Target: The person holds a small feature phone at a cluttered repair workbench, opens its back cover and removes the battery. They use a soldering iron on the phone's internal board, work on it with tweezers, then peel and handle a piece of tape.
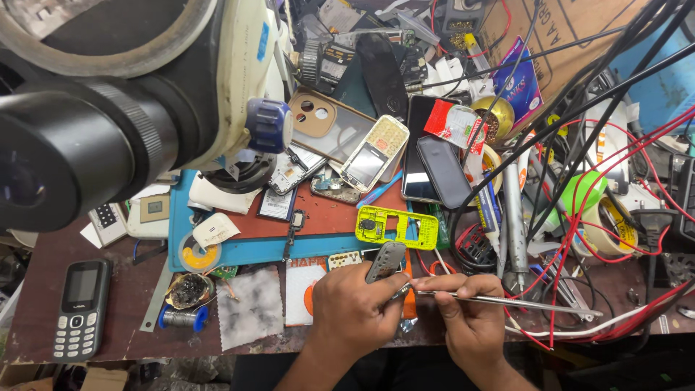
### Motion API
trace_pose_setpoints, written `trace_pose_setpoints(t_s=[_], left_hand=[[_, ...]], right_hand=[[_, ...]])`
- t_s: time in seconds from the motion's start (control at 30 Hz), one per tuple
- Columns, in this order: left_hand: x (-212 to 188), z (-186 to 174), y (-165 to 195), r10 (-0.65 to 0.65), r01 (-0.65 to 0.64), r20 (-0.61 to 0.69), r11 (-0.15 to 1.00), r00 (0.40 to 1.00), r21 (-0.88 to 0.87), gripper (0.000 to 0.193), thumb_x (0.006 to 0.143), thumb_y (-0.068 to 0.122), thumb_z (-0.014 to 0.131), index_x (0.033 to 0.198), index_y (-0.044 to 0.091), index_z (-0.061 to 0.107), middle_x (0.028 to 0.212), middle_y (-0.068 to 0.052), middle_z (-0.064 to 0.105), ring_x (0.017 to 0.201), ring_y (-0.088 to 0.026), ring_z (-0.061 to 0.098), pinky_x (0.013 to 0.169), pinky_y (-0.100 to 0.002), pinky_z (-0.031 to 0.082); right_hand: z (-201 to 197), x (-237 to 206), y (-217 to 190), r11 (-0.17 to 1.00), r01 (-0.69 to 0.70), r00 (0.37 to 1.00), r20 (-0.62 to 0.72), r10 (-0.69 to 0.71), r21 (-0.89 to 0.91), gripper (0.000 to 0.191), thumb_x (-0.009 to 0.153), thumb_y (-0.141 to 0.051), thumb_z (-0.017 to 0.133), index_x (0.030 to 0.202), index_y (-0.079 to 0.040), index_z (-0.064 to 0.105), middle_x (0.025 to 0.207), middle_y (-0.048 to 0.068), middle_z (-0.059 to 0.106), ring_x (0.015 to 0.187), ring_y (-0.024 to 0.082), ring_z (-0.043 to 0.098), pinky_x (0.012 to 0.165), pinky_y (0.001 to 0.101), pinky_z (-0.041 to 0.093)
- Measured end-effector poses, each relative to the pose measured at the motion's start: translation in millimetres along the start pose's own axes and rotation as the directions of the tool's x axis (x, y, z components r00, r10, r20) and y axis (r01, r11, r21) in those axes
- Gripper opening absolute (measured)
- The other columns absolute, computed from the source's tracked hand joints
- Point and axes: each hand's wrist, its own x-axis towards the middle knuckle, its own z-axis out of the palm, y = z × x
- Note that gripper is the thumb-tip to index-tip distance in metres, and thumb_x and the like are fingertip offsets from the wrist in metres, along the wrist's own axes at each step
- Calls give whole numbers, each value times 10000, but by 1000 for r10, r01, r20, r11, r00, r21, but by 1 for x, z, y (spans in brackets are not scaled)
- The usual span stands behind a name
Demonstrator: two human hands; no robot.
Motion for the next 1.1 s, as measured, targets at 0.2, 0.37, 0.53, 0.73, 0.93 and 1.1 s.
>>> trace_pose_setpoints(t_s=[0.2, 0.37, 0.53, 0.73, 0.93, 1.1], left_hand=[[0, 1, -1, -10, 10, 25, 1000, 1000, 4, 284, 693, 152, 767, 974, 176, 801, 711, -59, 619, 635, -285, 643, 557, -430, 483], [-1, 2, -1, 3, -3, 32, 1000, 999, 13, 291, 692, 157, 774, 981, 175, 801, 691, -68, 581, 621, -287, 628, 542, -437, 471], [-1, 1, 0, 4, -4, 29, 1000, 1000, 19, 287, 702, 155, 780, 988, 168, 806, 676, -68, 559, 613, -281, 618, 531, -432, 461], [-1, 0, 0, -3, 3, 36, 1000, 999, 15, 311, 680, 139, 768, 988, 156, 809, 675, -65, 556, 616, -276, 619, 522, -423, 458], [-1, 0, 0, 2, -3, 35, 1000, 999, 22, 313, 679, 134, 774, 989, 158, 812, 677, -72, 545, 623, -281, 615, 534, -427, 458], [-2, 0, 0, 20, -20, 44, 1000, 999, 6, 313, 690, 126, 768, 999, 145, 809, 712, -75, 556, 658, -280, 625, 559, -420, 476]], right_hand=[[-1, -6, 2, 999, 7, 1000, -25, -9, -53, 276, 1013, 84, 560, 1108, -79, 358, 1118, 268, 727, 1139, 342, 728, 1016, 435, 585], [0, -6, 1, 994, -4, 1000, -31, 1, -105, 265, 1000, 91, 563, 1083, -69, 370, 1140, 291, 731, 1134, 320, 731, 982, 381, 593], [3, -3, -2, 984, 14, 999, -27, -19, -177, 264, 1003, 84, 562, 1070, -76, 364, 1126, 267, 729, 1121, 293, 734, 973, 358, 605], [2, 1, -5, 991, -15, 1000, -13, 14, -134, 260, 1004, 74, 554, 1057, -80, 352, 1103, 242, 724, 1128, 308, 729, 985, 386, 603], [3, 1, -5, 979, 21, 1000, 5, -21, -203, 274, 1003, 77, 566, 1053, -88, 354, 1084, 224, 735, 1116, 320, 735, 997, 415, 599], [4, 2, -5, 975, 40, 999, 6, -40, -217, 284, 1001, 83, 568, 1065, -88, 350, 1062, 214, 734, 1077, 311, 743, 979, 415, 601]])
